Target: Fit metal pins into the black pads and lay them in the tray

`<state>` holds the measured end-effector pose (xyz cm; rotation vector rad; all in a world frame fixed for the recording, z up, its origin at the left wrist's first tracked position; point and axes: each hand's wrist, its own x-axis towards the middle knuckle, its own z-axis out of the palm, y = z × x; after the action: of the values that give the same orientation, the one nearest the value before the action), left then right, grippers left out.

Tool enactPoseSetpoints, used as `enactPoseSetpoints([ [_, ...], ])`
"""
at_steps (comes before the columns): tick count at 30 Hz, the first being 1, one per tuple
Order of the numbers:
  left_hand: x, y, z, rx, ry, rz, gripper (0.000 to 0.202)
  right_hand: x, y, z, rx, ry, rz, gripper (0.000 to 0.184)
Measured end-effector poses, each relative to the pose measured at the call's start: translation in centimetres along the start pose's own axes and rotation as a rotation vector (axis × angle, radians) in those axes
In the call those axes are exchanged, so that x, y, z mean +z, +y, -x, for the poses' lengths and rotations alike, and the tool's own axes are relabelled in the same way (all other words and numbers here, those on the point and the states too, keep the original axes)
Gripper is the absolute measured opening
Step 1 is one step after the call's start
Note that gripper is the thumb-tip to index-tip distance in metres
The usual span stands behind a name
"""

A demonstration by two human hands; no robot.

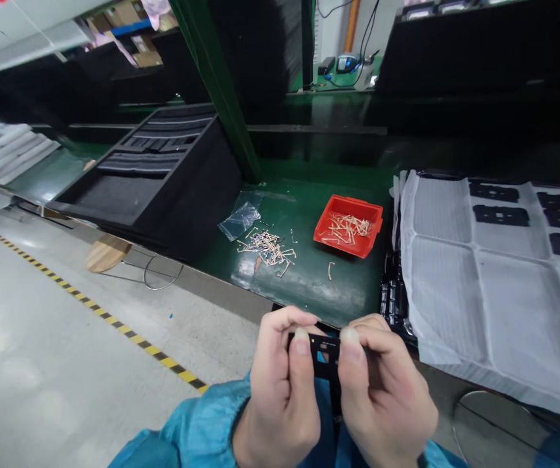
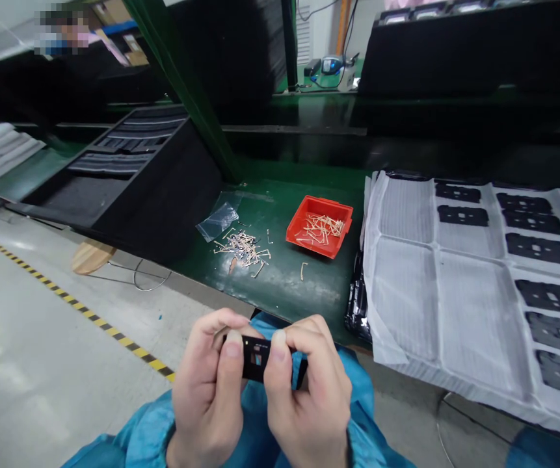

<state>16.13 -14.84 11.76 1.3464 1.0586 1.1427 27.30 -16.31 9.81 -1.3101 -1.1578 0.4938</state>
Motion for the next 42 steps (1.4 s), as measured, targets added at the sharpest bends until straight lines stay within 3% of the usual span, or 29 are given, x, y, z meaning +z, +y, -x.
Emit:
enactPoseSetpoints([
  [6, -0.1, 0.9, -0.2, -0.169, -0.008, 0.056, 0.02, -0.2, -0.5, -0.1, 0.182, -0.01, -0.09, 0.018],
  [11, -0.5, 0.5, -0.6, 0.001, 0.08, -0.193, 0.015, -0.6, -0.8, -0.8, 0.23, -0.078, -0.148, 0.02],
  [15, -0.6, 0.4, -0.8, 0.157, 0.116, -0.297, 0.024, -0.9, -0.8, -1.1, 0.25, -0.148, -0.148, 0.02],
  [18, -0.6, 0.3, -0.7, 0.173, 0.07, -0.316, 0.032, -0.9, -0.8, -1.0, 0.228, -0.149, -0.134, 0.02],
  [21, -0.5, 0.3, -0.9, 0.189, 0.124, -0.327, 0.031, -0.8, -0.6, -0.9, 0.241, -0.169, -0.15, 0.022],
  [27, 0.2, 0.7, -1.6, 0.142, 0.262, -0.315, 0.014, -0.7, 0.6, -0.7, 0.536, -0.27, -0.474, 0.039],
  [29, 0.2, 0.8, -1.2, 0.115, 0.232, -0.299, 0.013, -0.6, 0.4, -0.8, 0.544, -0.261, -0.455, 0.035],
  [33, -1.7, 0.2, -0.9, -0.011, -0.024, -0.325, 0.02, -0.3, 0.4, -1.0, 0.399, -0.178, -0.158, 0.03],
  [36, -4.1, -1.2, -5.0, -0.166, -0.19, -0.47, 0.016, -0.2, 3.7, -1.2, 0.267, -0.183, 0.179, 0.031],
  [38, -4.6, -2.4, -11.2, -0.193, -0.163, -0.58, 0.026, 0.1, 7.4, -1.7, 0.255, -0.159, 0.287, 0.039],
  [40, -3.2, -3.3, -19.2, -0.188, -0.11, -0.643, 0.024, 0.6, 11.1, -2.4, 0.252, -0.094, 0.402, 0.05],
  [42, -0.1, -3.8, -27.1, -0.185, -0.134, -0.691, 0.023, 1.4, 13.9, -3.2, 0.221, -0.065, 0.508, 0.061],
])
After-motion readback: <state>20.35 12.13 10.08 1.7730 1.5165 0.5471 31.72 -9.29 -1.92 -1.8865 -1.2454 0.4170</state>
